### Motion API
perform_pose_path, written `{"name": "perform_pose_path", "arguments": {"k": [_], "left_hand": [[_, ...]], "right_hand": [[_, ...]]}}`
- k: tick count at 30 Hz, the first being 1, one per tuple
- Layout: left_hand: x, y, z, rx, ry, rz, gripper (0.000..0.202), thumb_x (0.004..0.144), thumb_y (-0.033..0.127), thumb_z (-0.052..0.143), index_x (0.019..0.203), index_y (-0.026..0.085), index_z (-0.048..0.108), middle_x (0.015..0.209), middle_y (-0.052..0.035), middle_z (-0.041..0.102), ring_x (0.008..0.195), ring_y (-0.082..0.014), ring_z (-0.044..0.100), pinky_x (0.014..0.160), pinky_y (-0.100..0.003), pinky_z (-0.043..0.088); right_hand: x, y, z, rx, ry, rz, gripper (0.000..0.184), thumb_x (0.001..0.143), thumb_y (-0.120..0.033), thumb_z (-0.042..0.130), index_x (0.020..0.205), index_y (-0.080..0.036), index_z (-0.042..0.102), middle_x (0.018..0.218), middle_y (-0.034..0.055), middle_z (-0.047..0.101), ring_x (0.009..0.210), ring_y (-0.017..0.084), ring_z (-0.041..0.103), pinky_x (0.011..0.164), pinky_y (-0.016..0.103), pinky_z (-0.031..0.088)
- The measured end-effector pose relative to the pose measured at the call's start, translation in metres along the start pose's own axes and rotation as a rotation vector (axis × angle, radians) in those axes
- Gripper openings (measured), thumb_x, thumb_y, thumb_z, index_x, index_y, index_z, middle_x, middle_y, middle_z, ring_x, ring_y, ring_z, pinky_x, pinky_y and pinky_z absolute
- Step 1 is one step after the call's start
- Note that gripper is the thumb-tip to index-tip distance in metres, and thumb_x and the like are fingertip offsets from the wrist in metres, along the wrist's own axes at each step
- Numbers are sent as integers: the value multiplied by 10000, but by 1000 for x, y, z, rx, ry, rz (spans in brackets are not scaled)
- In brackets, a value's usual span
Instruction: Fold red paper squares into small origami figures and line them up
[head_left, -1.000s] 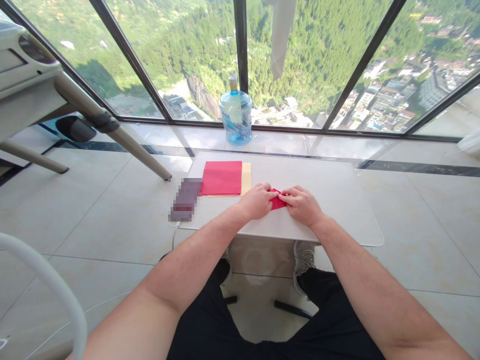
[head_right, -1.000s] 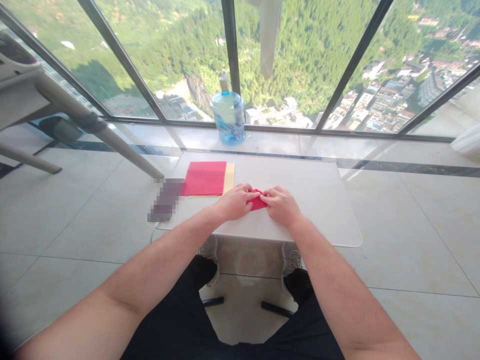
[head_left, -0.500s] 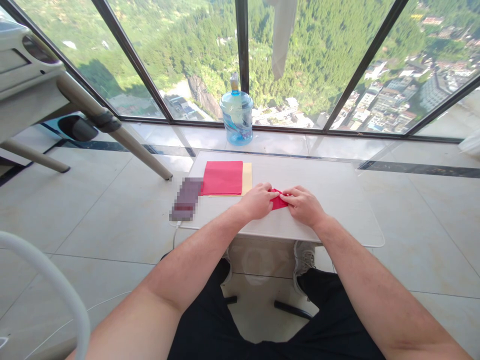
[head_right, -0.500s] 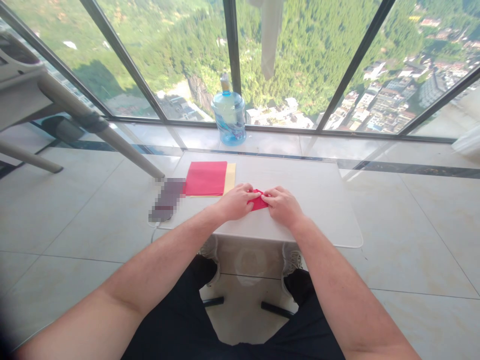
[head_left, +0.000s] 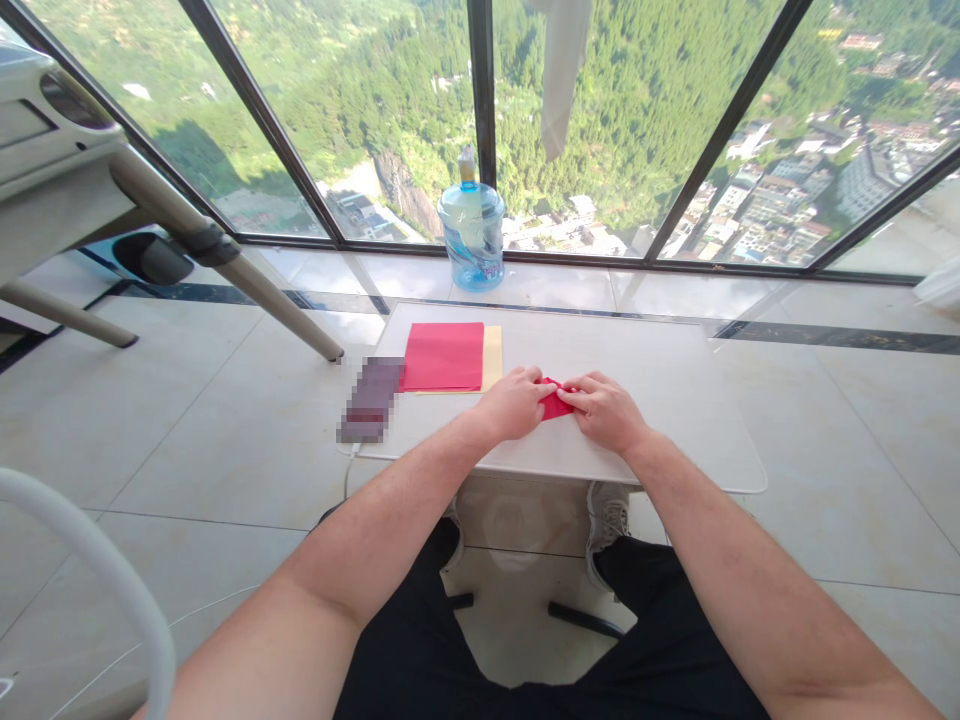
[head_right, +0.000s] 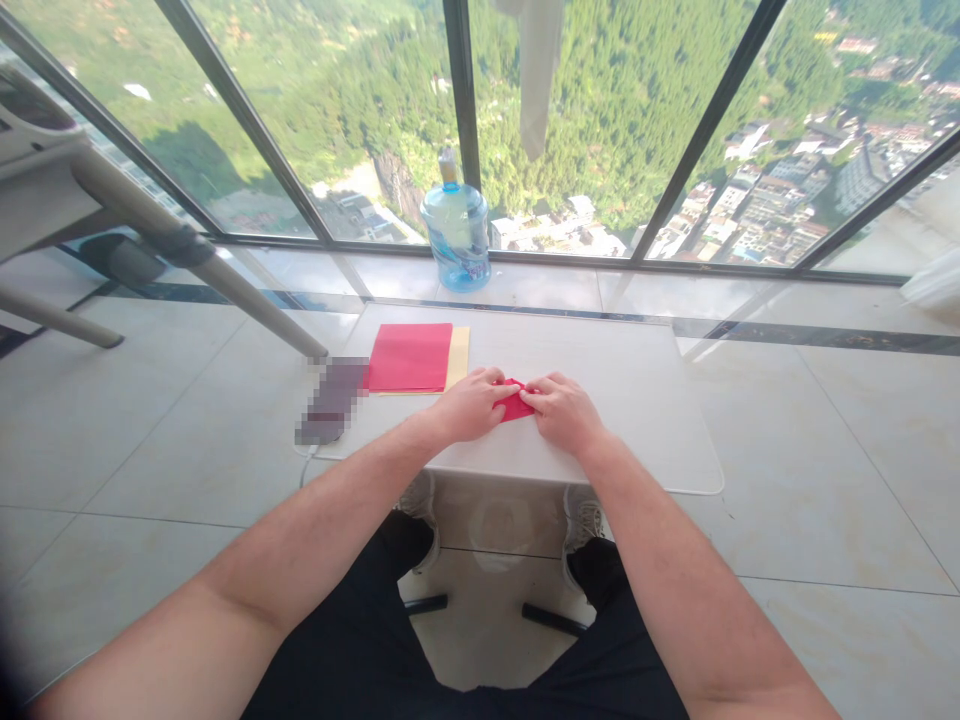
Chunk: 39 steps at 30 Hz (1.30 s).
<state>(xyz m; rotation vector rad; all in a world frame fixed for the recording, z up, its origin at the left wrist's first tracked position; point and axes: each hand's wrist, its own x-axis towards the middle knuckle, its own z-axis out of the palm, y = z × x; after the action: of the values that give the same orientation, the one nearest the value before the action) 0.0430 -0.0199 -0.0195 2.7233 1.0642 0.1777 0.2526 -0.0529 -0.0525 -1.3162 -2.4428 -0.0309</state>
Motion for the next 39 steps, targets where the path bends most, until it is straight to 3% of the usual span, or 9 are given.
{"name": "perform_pose_path", "arguments": {"k": [4,9,16,25,39], "left_hand": [[-3,3,6,51,27,39,340,919,165,452,1195,154,651,1243,-145,614,1079,-256,553,987,-400,436],[-6,5,10,82,23,23,360,940,198,425,1240,188,624,1280,-104,629,1069,-257,547,850,-378,454],[-5,8,9,81,44,-13,313,934,260,464,1176,196,652,1259,-82,663,1063,-270,564,874,-408,441],[-5,12,9,108,52,-16,312,935,281,471,1169,176,648,1248,-84,668,1052,-279,567,860,-415,444],[-4,12,9,131,52,15,333,954,277,458,1224,186,629,1255,-79,672,1038,-238,599,919,-382,431]], "right_hand": [[1,-1,0,0,-1,9,324,880,-91,550,1052,-246,777,1114,60,737,996,233,595,909,380,497],[1,0,-3,6,-3,9,331,864,-93,552,1049,-252,776,1124,54,732,1008,233,593,915,374,500],[-3,6,-11,-3,-7,26,296,798,-99,598,963,-243,797,1082,53,734,995,245,578,901,371,511],[0,7,-9,-31,13,97,215,883,-169,603,909,-248,802,969,56,730,932,235,570,836,348,503],[0,7,-13,13,-55,118,255,924,-195,563,962,-264,806,1006,51,740,940,224,570,885,334,476]]}}
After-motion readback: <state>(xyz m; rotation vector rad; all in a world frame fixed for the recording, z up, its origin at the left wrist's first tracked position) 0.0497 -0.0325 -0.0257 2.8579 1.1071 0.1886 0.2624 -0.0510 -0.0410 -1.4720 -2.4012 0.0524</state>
